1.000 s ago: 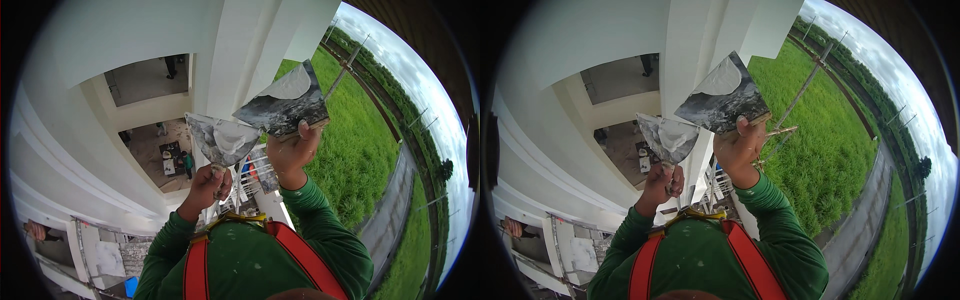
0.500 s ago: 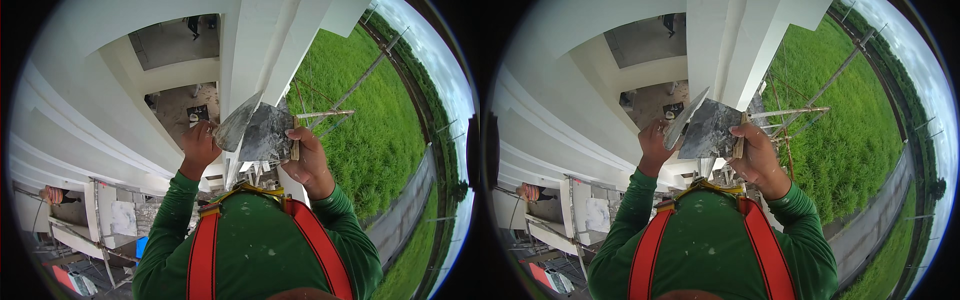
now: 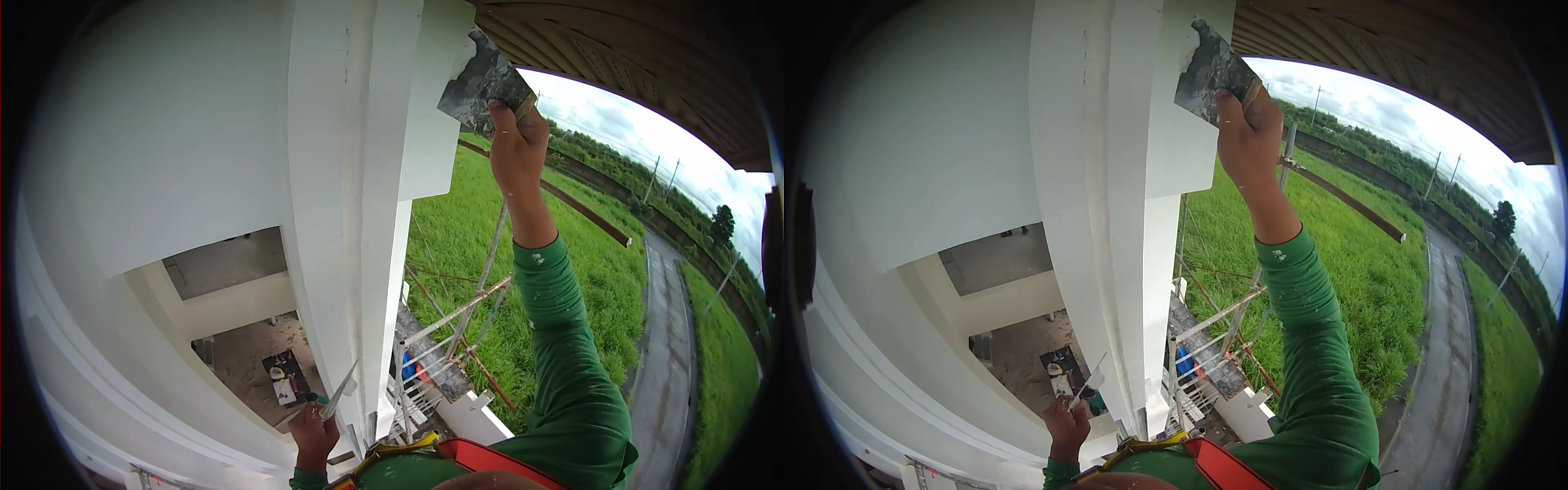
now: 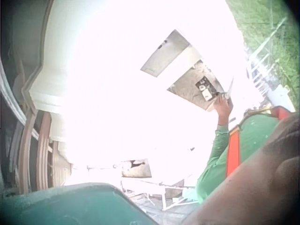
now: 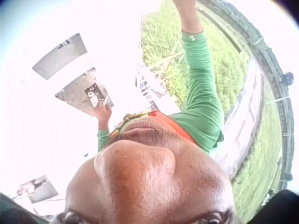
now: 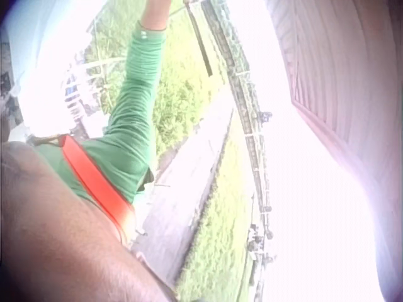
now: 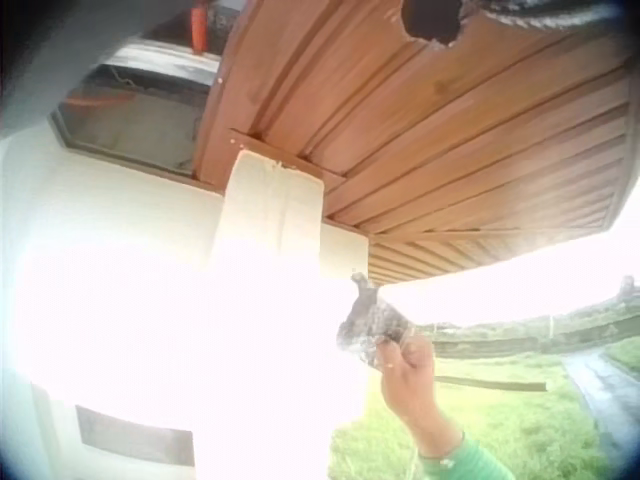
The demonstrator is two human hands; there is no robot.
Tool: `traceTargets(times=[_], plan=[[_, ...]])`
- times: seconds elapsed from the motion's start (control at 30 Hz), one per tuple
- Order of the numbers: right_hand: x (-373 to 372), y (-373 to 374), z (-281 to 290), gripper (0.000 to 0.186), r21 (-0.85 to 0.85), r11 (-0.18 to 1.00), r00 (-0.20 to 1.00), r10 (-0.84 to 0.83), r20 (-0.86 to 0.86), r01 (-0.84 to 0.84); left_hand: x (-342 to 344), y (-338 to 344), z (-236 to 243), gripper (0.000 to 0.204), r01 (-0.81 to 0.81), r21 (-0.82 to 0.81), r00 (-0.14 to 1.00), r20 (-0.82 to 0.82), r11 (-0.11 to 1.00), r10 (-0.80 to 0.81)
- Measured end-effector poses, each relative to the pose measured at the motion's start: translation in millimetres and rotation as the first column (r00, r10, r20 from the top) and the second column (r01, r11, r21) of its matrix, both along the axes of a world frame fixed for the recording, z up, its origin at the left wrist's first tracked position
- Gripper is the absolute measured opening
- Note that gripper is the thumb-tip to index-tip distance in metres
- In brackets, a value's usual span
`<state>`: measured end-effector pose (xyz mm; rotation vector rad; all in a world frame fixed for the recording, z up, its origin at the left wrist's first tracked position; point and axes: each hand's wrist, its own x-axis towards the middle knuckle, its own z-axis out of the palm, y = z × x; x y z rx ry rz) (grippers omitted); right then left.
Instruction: The person applies white plaster to a building column using a trowel and a hawk. They scoop plaster from the hawk and spread it onto the column surface, smoothing it with the trowel.
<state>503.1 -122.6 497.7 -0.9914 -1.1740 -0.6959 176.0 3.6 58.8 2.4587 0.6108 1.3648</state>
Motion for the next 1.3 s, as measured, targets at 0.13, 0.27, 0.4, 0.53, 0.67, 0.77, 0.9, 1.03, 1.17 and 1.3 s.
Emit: traceTargets(times=[0.13, 0.27, 0.4, 0.53, 0.67, 0.77, 0.9, 1.03, 1.17, 1.3], plan=[[38.3, 30.4, 118.7, 0.025, 0.4, 0.747, 0.603, -0.665, 0.44, 0.532, 5.1, -8.8, -39.5, 0.02, 0.006, -0.208, 0.999, -0.051, 0.978, -0.017], [25.7, 43.9, 185.4, 0.045, 0.455, 0.698, 0.446, -0.709, 0.546, 0.553, -0.5, -18.4, -50.8, 0.022, -0.004, -0.315, 1.0, -0.027, 0.949, -0.005], [9.0, 57.2, 209.0, 0.044, 0.505, 0.655, 0.311, -0.734, 0.604, 0.562, -6.2, -21.5, -74.4, 0.028, -0.108, -0.369, 0.992, -0.099, 0.923, 0.076], [18.8, 82.0, 224.1, 0.045, 0.564, 0.553, 0.212, -0.803, 0.557, 0.613, -4.1, -18.0, -94.2, 0.032, -0.11, -0.292, 0.992, -0.097, 0.95, 0.085], [21.6, 95.3, 232.6, 0.043, 0.611, 0.472, 0.167, -0.857, 0.488, 0.636, -2.0, -18.1, -92.9, 0.034, -0.123, -0.379, 0.981, -0.187, 0.917, 0.054], [17.0, 97.8, 224.4, 0.043, 0.501, 0.537, 0.276, -0.819, 0.503, 0.679, -6.1, -9.7, -102.1, 0.034, -0.117, -0.511, 0.987, -0.152, 0.851, 0.044], [44.5, 119.0, 237.7, 0.049, 0.613, 0.526, 0.237, -0.838, 0.492, 0.589, -18.8, -32.2, -54.4, 0.032, -0.16, -0.378, 0.951, -0.307, 0.912, 0.04], [50.3, 118.3, 239.4, 0.051, 0.571, 0.499, 0.236, -0.849, 0.473, 0.652, -23.6, -36.2, -43.4, 0.03, -0.04, -0.381, 0.987, -0.157, 0.924, -0.022], [45.4, 117.0, 234.5, 0.052, 0.539, 0.495, 0.25, -0.849, 0.465, 0.681, -25.2, -40.3, -30.3, 0.031, -0.008, -0.438, 0.989, -0.138, 0.899, -0.059], [48.6, 113.0, 237.8, 0.053, 0.531, 0.467, 0.222, -0.86, 0.46, 0.707, -22.6, -41.1, -23.1, 0.032, 0.011, -0.454, 0.989, -0.127, 0.891, -0.077]])
